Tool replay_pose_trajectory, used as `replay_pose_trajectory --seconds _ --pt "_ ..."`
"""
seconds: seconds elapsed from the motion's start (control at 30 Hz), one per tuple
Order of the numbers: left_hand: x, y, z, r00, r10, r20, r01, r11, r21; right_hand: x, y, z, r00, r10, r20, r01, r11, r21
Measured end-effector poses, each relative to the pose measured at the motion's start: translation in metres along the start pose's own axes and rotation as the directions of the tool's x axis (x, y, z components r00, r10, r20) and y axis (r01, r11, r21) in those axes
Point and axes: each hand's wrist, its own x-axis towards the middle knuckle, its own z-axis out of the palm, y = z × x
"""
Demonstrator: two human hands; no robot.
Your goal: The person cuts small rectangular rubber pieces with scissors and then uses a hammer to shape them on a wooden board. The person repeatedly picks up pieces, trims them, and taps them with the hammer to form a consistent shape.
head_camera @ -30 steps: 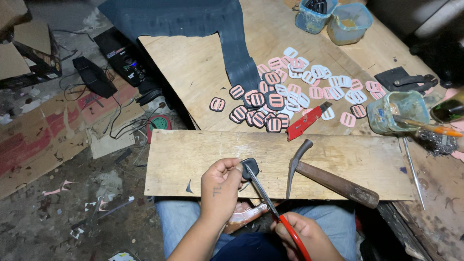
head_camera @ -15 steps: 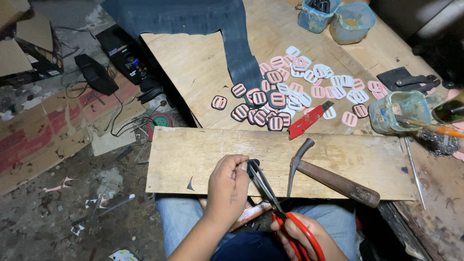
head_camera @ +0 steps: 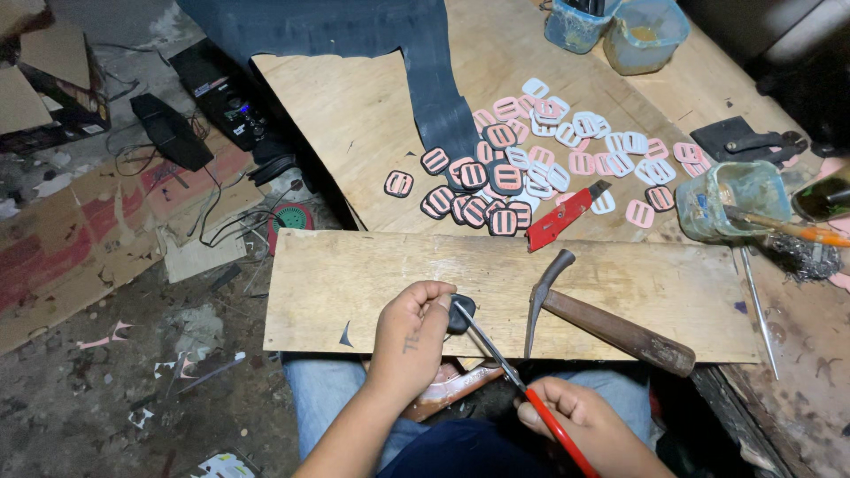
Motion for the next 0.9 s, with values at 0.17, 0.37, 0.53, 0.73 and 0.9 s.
replay_pose_trajectory --seconds 0.17,0.37,0.53,0.73,0.9 --pt "0.010 -0.015 -0.003 0.988 0.152 0.033 -0.150 0.986 -0.066 0.001 0.009 -0.004 0.992 -0.126 -0.014 0.126 0.992 -0.009" --pt "0.011 -0.019 -0.006 0.993 0.106 0.044 -0.101 0.990 -0.097 0.000 0.002 -0.001 0.998 -0.021 -0.056 0.023 1.000 0.021" --pt "0.011 -0.019 -0.005 0.990 0.132 0.053 -0.123 0.982 -0.142 -0.002 0.004 0.001 0.992 -0.112 -0.057 0.112 0.994 -0.012" --pt "0.011 -0.019 -0.005 0.992 0.128 -0.009 -0.128 0.973 -0.192 -0.001 0.003 0.007 0.992 -0.129 0.005 0.129 0.991 0.035" --pt "0.007 -0.013 -0.002 0.998 0.049 0.048 -0.035 0.965 -0.260 -0.010 -0.012 0.009 0.981 0.043 0.187 -0.104 0.938 0.330"
